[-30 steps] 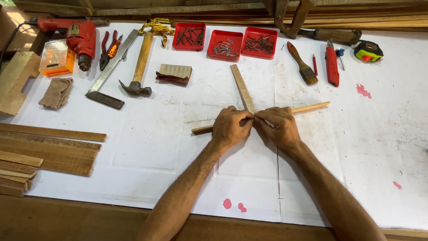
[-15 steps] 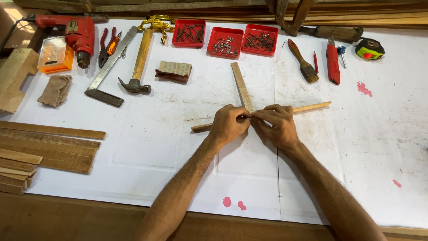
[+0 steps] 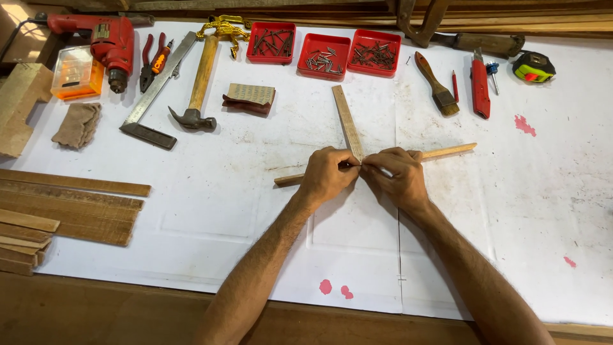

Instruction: Measuring and marking various wooden strips and boards at a workshop bench.

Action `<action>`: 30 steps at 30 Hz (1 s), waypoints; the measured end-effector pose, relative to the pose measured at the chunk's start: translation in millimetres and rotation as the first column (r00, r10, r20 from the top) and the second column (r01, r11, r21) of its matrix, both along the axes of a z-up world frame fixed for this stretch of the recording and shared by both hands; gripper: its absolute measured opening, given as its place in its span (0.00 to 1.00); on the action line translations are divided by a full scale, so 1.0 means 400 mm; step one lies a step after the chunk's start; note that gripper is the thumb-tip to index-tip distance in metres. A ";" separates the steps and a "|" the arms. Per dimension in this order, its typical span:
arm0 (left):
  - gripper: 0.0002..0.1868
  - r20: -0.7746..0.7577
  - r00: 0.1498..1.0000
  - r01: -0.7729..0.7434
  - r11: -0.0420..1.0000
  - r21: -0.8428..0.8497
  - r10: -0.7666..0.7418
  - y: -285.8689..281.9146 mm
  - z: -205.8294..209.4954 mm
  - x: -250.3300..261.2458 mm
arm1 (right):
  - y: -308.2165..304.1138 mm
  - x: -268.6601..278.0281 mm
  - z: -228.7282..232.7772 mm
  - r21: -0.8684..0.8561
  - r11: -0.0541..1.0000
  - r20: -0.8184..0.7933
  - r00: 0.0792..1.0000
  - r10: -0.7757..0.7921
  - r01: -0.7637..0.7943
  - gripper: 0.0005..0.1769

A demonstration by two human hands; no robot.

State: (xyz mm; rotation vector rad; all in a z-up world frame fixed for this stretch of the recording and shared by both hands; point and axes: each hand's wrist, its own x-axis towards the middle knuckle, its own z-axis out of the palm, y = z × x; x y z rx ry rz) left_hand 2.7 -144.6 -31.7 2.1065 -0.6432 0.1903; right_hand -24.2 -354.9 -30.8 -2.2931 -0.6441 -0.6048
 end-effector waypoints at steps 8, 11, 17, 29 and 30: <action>0.04 -0.025 1.000 -0.018 1.000 -0.002 0.018 -0.010 -0.006 0.008 | 0.011 -0.004 0.010 -0.020 0.999 -0.041 0.999 -0.035 0.034 0.10; 0.04 -0.071 0.997 -0.025 1.000 -0.012 0.024 -0.011 -0.002 0.011 | 0.010 -0.004 0.015 -0.007 0.999 -0.052 0.998 -0.034 0.033 0.10; 0.03 -0.093 0.996 -0.012 1.000 -0.025 0.009 -0.008 -0.003 0.017 | 0.005 -0.001 0.000 0.027 0.999 -0.054 0.998 -0.025 0.026 0.10; 0.06 0.152 0.987 -0.076 0.988 0.138 0.055 -0.010 0.048 -0.018 | 0.031 -0.020 0.040 -0.075 0.996 0.092 0.995 -0.030 0.037 0.12; 0.07 0.176 0.982 -0.100 0.980 0.174 0.069 -0.010 0.056 -0.026 | 0.030 -0.024 0.033 -0.096 0.994 0.124 0.992 -0.040 0.052 0.12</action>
